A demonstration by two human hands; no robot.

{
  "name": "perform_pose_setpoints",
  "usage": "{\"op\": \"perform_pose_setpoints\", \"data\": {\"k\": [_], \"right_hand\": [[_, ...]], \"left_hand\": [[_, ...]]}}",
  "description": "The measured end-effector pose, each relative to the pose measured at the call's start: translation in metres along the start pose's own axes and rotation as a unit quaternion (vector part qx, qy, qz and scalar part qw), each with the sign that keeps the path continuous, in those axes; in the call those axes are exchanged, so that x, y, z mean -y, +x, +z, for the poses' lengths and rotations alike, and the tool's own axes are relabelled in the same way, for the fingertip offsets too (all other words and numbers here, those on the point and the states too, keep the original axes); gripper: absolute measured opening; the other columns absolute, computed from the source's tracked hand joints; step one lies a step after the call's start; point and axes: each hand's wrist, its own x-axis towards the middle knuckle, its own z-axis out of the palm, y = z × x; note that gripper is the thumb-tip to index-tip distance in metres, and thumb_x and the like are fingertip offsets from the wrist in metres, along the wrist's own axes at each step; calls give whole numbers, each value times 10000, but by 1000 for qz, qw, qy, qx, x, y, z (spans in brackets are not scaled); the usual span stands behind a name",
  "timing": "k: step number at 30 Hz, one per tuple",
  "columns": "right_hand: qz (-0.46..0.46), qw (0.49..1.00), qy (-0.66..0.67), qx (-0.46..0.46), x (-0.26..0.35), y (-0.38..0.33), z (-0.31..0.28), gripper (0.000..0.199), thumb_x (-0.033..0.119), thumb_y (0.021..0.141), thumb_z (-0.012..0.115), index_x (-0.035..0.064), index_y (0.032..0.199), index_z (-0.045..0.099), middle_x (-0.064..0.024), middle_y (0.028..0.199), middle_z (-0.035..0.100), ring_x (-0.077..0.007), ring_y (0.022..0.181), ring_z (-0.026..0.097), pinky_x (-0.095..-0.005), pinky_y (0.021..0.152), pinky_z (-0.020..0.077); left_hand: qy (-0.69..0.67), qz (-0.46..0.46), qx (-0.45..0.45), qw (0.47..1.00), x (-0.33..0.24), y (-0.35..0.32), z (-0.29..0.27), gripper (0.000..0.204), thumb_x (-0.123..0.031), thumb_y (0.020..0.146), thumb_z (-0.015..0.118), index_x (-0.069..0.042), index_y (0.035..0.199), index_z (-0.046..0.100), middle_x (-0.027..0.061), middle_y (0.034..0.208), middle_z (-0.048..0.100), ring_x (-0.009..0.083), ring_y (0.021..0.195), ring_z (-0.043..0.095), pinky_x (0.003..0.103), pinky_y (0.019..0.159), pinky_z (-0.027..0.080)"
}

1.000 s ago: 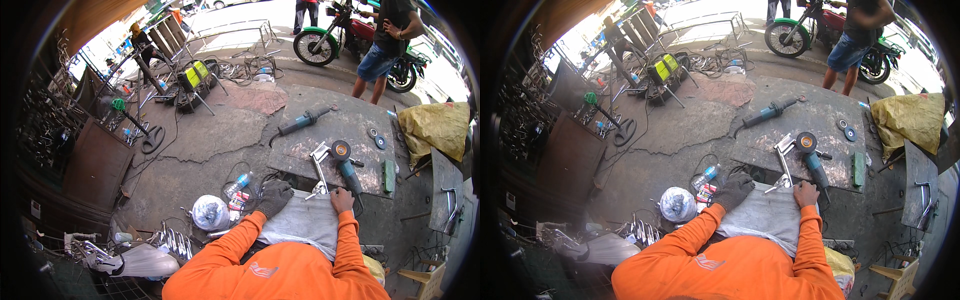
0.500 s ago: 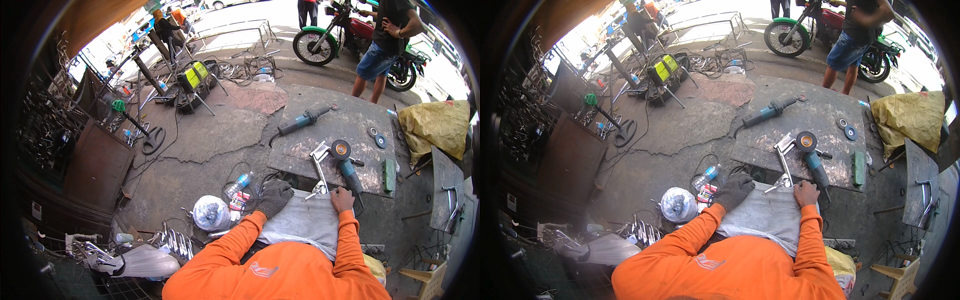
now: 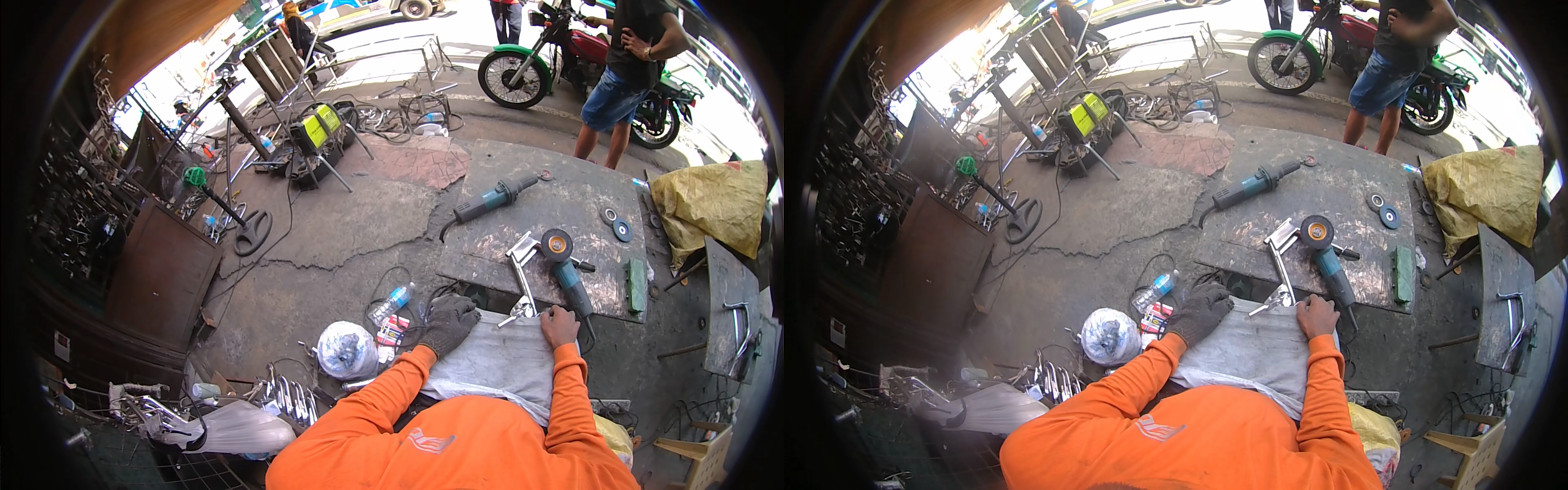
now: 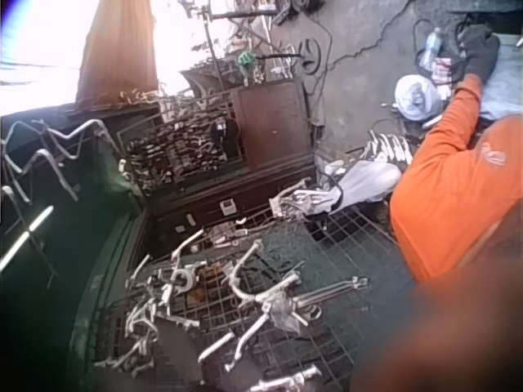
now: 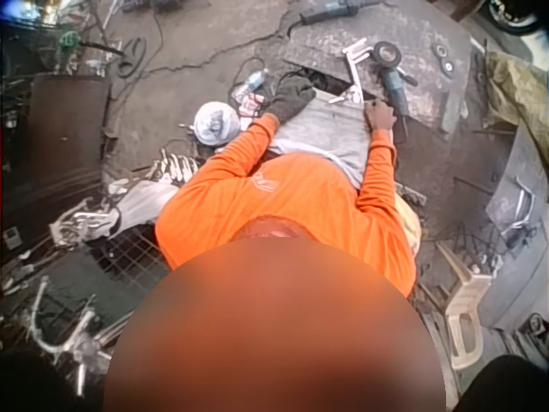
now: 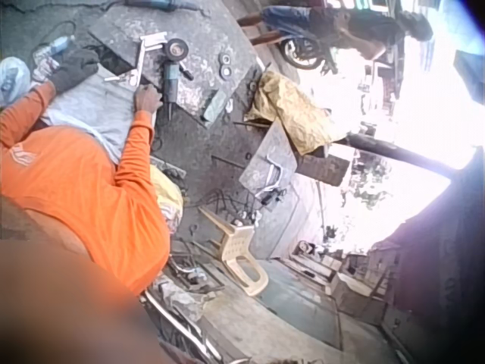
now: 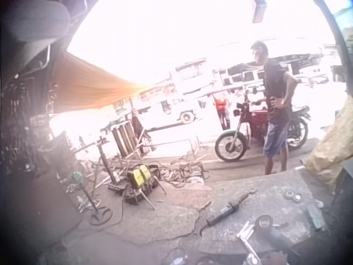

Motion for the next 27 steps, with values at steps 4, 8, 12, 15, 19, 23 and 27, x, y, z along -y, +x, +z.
{"op": "perform_pose_setpoints", "data": {"k": [4,8,12,15,19,23,27], "right_hand": [[-5,1000,8,-2,-1,0,1,343,381,974,608,96,1056,778,-131,1158,793,-406,1173,663,-629,1013,477],[-7,1000,11,-2,-1,0,1,339,376,978,607,99,1064,783,-127,1155,795,-406,1167,665,-629,1010,478],[-8,1000,4,-5,-1,-1,0,335,375,978,610,101,1061,784,-128,1147,796,-408,1163,667,-629,1007,480],[-10,1000,5,-6,-1,-1,0,338,376,979,610,99,1065,783,-130,1145,797,-410,1160,669,-630,1001,484],[-12,1000,2,-7,-1,0,1,343,379,982,606,98,1069,781,-133,1147,796,-412,1160,672,-632,993,489],[-12,1000,-4,-4,-2,1,2,345,381,982,603,100,1075,781,-132,1156,796,-410,1166,673,-630,993,491],[-6,1000,-13,-1,-2,1,2,346,381,982,602,104,1086,781,-132,1164,795,-408,1170,673,-628,998,490]], "left_hand": [[1,7,3,1000,-5,0,-4,299,-310,967,754,-48,1108,775,159,1189,749,374,1171,685,478,1047,511],[12,-1,29,999,-8,-1,-9,300,-289,1010,705,-31,1159,742,170,1226,722,384,1205,671,462,1054,519],[-14,-4,-3,1000,-9,1,-7,289,-307,934,788,-59,1083,783,155,1141,758,373,1128,695,487,1030,514],[6,9,-13,1000,-10,0,-8,292,-307,935,787,-58,1087,781,158,1141,757,374,1128,693,487,1023,517],[14,-18,42,999,-13,-1,-13,329,-311,1019,705,-40,1200,753,167,1270,721,377,1250,659,460,1100,500],[3,-23,45,999,-14,0,-14,333,-313,1018,708,-36,1197,756,166,1271,723,378,1246,663,464,1098,503],[15,9,8,1000,-11,-1,-11,336,-316,1017,710,-30,1186,764,166,1271,728,381,1241,667,467,1096,508]]}}
